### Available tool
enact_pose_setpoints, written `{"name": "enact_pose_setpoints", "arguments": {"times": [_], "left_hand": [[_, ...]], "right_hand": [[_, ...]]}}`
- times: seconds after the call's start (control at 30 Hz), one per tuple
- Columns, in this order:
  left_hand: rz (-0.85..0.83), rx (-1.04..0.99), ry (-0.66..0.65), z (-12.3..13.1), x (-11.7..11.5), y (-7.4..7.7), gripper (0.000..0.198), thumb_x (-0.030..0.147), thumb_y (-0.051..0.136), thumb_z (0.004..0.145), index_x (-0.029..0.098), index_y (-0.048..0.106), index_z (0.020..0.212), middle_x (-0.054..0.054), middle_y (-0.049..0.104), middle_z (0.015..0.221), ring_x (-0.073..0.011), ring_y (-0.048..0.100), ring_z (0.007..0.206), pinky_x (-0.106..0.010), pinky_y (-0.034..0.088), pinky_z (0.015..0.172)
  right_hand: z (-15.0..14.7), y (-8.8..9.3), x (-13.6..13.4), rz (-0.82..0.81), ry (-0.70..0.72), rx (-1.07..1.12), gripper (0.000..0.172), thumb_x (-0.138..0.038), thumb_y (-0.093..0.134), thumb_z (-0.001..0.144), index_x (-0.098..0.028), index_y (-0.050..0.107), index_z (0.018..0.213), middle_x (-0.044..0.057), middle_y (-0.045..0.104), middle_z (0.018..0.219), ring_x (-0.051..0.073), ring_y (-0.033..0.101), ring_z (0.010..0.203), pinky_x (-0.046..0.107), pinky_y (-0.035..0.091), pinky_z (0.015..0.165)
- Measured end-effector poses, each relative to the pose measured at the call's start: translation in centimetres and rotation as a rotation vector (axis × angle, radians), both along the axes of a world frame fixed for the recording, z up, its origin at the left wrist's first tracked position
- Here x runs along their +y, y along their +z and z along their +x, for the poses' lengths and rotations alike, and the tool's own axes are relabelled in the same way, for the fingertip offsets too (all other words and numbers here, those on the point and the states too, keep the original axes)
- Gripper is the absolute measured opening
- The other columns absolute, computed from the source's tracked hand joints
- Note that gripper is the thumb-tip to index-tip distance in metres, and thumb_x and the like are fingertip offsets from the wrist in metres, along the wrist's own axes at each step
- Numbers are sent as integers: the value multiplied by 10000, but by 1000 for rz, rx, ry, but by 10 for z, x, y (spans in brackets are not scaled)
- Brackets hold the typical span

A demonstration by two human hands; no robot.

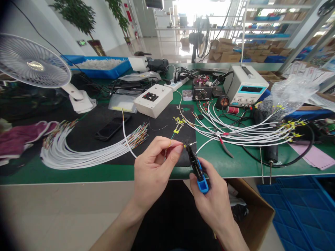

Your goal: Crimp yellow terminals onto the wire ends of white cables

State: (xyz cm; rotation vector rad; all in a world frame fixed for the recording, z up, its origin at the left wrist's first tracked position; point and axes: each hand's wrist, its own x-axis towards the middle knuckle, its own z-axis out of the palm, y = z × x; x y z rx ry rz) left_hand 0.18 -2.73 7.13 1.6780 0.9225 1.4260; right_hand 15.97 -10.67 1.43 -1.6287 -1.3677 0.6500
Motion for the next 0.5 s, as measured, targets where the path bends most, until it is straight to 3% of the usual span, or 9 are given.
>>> {"name": "enact_pose_setpoints", "arguments": {"times": [0.27, 0.5], "left_hand": [[-65, 3, 21, -21, -14, -2, 106, 166, 717, 974, 230, 782, 1028, -36, 675, 968, -158, 645, 856, -264, 512, 722], [-13, 64, 75, -31, -19, -4, 154, 131, 739, 952, 249, 792, 1036, -9, 668, 953, -117, 623, 796, -228, 494, 684]], "right_hand": [[-14, -4, -13, -6, 76, -135, 611, -291, 587, 976, -297, 444, 1570, 76, 577, 1537, 277, 560, 1403, 454, 466, 1165], [-23, -8, -16, -18, 44, -185, 719, -210, 548, 939, -321, 361, 1625, 67, 550, 1543, 281, 539, 1411, 483, 451, 1176]]}}
